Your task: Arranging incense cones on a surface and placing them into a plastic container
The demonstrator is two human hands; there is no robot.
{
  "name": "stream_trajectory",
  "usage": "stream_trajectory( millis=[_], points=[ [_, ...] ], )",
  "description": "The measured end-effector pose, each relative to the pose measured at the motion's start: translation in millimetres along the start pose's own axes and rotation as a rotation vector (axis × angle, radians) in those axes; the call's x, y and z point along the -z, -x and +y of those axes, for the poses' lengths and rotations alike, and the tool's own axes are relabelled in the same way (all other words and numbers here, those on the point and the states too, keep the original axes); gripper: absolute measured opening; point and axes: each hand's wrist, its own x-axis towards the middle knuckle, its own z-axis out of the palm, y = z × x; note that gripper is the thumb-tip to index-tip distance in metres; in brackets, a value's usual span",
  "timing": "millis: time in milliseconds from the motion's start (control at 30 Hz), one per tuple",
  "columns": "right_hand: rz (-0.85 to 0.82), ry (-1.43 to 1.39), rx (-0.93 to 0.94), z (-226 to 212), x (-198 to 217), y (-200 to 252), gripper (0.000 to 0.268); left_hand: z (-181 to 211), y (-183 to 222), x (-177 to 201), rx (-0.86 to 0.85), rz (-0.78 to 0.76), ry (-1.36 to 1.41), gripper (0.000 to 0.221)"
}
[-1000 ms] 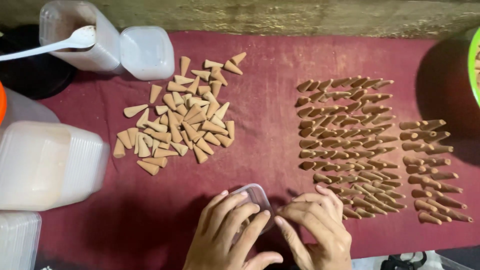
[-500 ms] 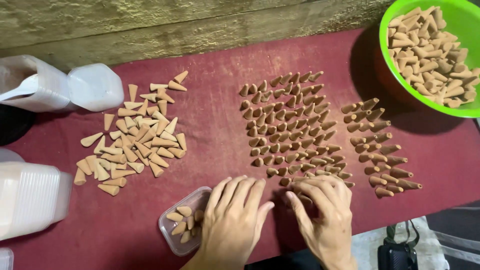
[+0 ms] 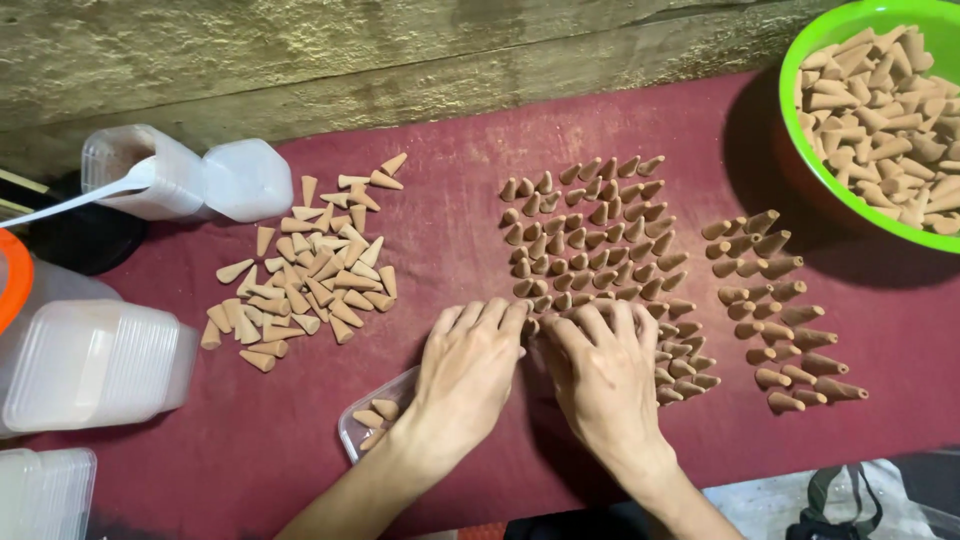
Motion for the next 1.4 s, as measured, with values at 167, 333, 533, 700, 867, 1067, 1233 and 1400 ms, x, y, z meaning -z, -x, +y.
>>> stream_trajectory(
  millis=[167,333,533,700,867,1067,1233,1400],
  points=[
    [-0.12,0.092,-0.076,-3.0,-10.6,-1.8,0.023,0.0,-5.6,-9.5,-0.012,0.019,0.041,0.03],
    [-0.176,0.171,-0.093,-6.1,-21.9,-2.2,0.032,-0.1,-7.5,-19.5,-0.013,0.021,0.007,0.035],
    [-0.17,0.261,-0.134,-11.5,-30.8,3.5,0.023,-5.8,-3.5,-20.5,0.018,0.026,0.262,0.022],
    [-0.097,0.181,-0.136,-21.6,-19.7,3.6,0.027,-3.5,5.4,-3.3,0.007,0.065,0.285,0.022],
    [-0.033,0.053,-0.073,-35.9,0.3,2.3,0.019,-12.9,27.6,27.4,0.007,0.08,0.391,0.031],
    [0.027,-0.213,0.041,-65.2,13.0,0.9,0.011,-28.0,68.8,60.2,0.018,0.145,0.483,0.032],
    [0.008,-0.281,0.095,-88.4,11.7,1.6,0.011,-39.3,101.8,69.7,0.055,0.197,0.515,0.032],
    [-0.097,-0.376,0.119,-100.5,0.8,0.0,0.011,-52.1,122.3,67.7,0.069,0.199,0.512,0.038]
  ],
)
